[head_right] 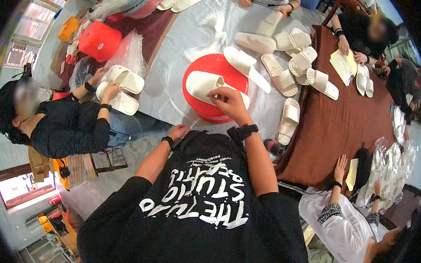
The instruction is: Assembling white sandals by manually attaching straps to soles.
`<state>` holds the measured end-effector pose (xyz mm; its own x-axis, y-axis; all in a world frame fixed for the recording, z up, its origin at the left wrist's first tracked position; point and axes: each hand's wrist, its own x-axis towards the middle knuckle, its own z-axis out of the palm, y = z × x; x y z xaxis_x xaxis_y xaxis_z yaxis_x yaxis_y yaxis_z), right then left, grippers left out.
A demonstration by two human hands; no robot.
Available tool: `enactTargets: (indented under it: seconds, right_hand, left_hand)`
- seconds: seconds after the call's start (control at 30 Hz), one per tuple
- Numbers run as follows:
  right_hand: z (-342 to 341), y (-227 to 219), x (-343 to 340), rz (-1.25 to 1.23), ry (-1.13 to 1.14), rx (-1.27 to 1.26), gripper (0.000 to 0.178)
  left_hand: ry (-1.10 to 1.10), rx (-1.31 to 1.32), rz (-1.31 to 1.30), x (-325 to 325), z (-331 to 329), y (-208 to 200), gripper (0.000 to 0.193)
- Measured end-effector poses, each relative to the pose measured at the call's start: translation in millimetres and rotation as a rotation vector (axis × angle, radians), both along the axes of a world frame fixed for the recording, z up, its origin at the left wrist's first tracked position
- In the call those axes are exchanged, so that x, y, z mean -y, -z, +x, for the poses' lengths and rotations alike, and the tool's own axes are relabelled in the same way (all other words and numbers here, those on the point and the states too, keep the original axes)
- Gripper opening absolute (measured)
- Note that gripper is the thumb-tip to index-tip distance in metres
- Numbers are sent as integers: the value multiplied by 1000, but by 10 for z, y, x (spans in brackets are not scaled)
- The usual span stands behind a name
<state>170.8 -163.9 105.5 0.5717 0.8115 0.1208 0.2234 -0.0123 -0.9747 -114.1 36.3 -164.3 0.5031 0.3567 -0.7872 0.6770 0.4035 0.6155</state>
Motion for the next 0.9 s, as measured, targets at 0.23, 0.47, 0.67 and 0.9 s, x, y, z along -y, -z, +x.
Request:
enactTargets:
  seconds: [0.23, 0.47, 0.67, 0.9]
  right_hand:
    - [22, 35, 67, -27, 39, 3, 16]
    - [-25, -46, -37, 37, 22, -52, 18]
    - [58, 10, 64, 35, 66, -24, 21]
    - [80, 81, 99, 59, 66, -12, 22]
  left_hand:
    - [390, -134, 219, 99, 501, -180, 55]
    - [388, -118, 428, -138, 272, 347, 54]
    - [326, -168, 265, 61, 505, 95, 53]
    - [489, -252, 329, 77, 705, 245, 46]
